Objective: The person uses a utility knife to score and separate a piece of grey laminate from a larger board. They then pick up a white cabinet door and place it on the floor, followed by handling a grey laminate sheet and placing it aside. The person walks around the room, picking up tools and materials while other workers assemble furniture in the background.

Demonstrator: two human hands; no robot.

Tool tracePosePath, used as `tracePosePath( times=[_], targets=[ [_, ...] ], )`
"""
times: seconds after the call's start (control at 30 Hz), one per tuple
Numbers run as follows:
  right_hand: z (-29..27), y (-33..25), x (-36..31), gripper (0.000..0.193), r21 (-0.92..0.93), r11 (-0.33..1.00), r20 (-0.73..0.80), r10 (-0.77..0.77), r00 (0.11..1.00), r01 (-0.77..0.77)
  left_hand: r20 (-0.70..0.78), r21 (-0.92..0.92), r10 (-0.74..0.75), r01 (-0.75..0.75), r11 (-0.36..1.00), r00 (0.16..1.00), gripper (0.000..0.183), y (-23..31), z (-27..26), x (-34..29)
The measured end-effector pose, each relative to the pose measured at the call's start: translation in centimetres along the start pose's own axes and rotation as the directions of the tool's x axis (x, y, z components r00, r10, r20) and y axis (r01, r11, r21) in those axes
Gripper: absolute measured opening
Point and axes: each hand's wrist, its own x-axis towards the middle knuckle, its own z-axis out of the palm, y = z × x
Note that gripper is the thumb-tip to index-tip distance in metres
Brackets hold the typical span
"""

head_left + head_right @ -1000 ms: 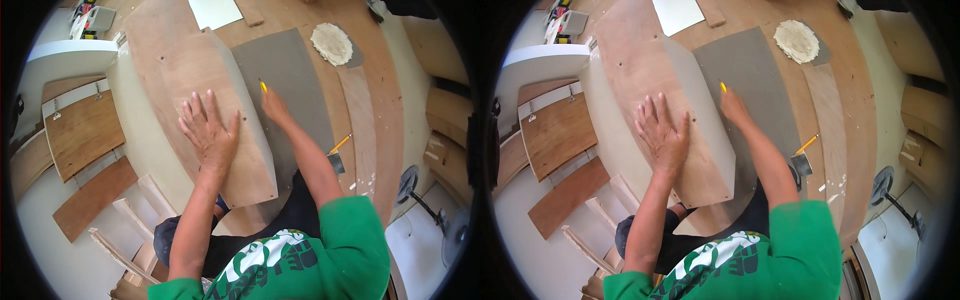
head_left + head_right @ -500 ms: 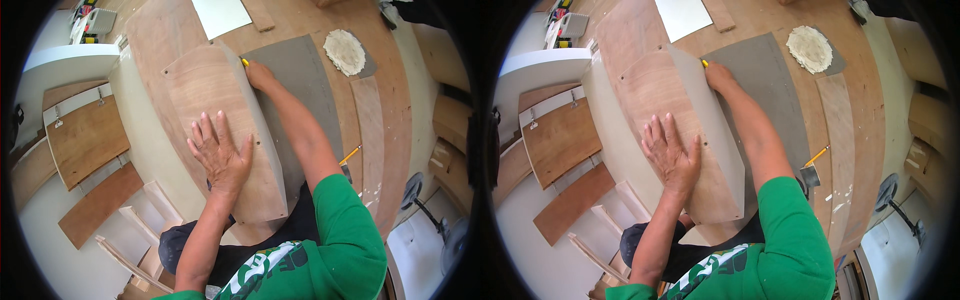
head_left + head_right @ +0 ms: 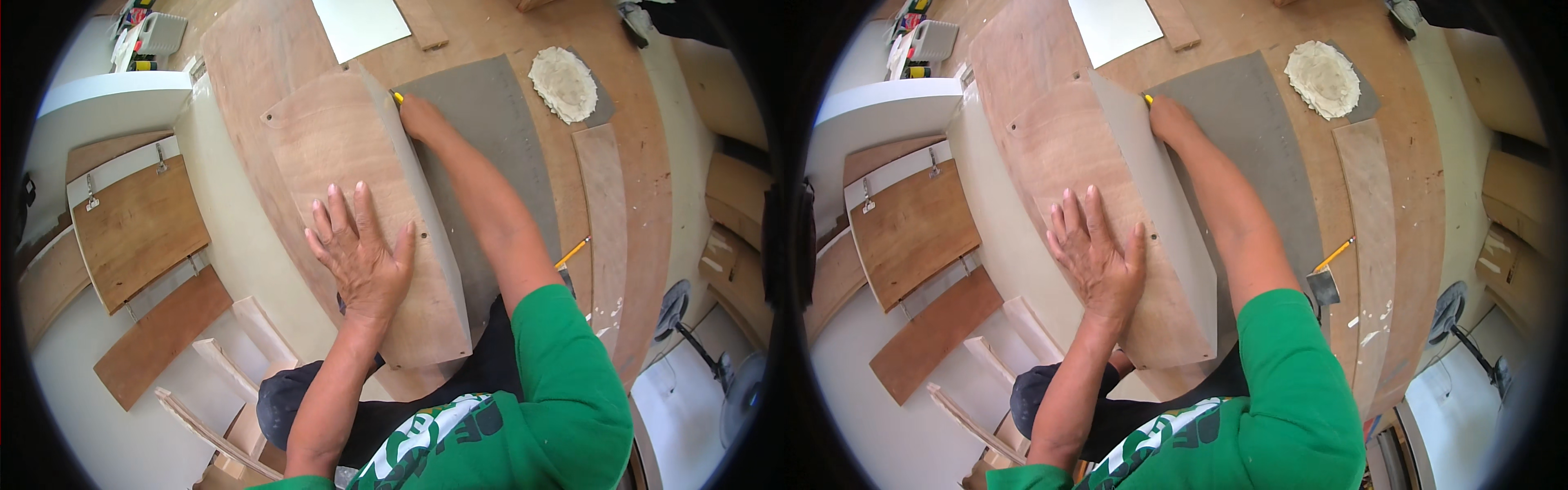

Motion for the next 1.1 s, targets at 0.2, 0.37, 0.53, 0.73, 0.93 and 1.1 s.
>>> tracePosePath(
  times=[0.2, 0.37, 0.53, 0.73, 0.93, 1.1],
  targets=[
    [-0.1, 0.2, 1.1, 0.025, -0.148, 0.986, 0.057, -0.072, 0.996, 0.08, 0.02, -0.01, 0.0, 0.0, 1.0, 1.0, 0.079, 0.0, 0.0, -0.3],
    [-0.3, 0.1, 1.2, 0.025, -0.226, 0.965, 0.121, -0.108, 0.987, 0.133, 0.006, -0.018, 0.001, -0.001, 1.0, 1.0, 0.076, 0.0, 0.0, 0.0],
    [-0.5, -0.1, -0.8, 0.027, -0.205, 0.978, 0.18, 0.018, 0.984, 0.02, -0.018, -0.005, 0.01, -0.01, 1.0, 1.0, 0.076, 0.1, 0.1, -0.1],
    [-0.2, 1.5, -6.7, 0.024, -0.196, 0.98, 0.227, 0.022, 0.974, 0.024, -0.057, 0.011, 0.013, -0.012, 1.0, 0.998, 0.074, 0.3, 0.1, -0.2],
    [3.5, 5.8, -14.3, 0.025, -0.094, 0.995, 0.206, 0.045, 0.978, -0.026, -0.088, 0.004, -0.006, 0.007, 1.0, 0.996, 0.07, 0.4, 0.4, -0.5],
    [5.5, 9.3, -19.1, 0.026, -0.07, 0.997, 0.178, 0.041, 0.983, -0.029, -0.125, -0.006, 0.001, -0.002, 1.0, 0.992, 0.069, 0.6, 1.0, -0.5]
  ],
)
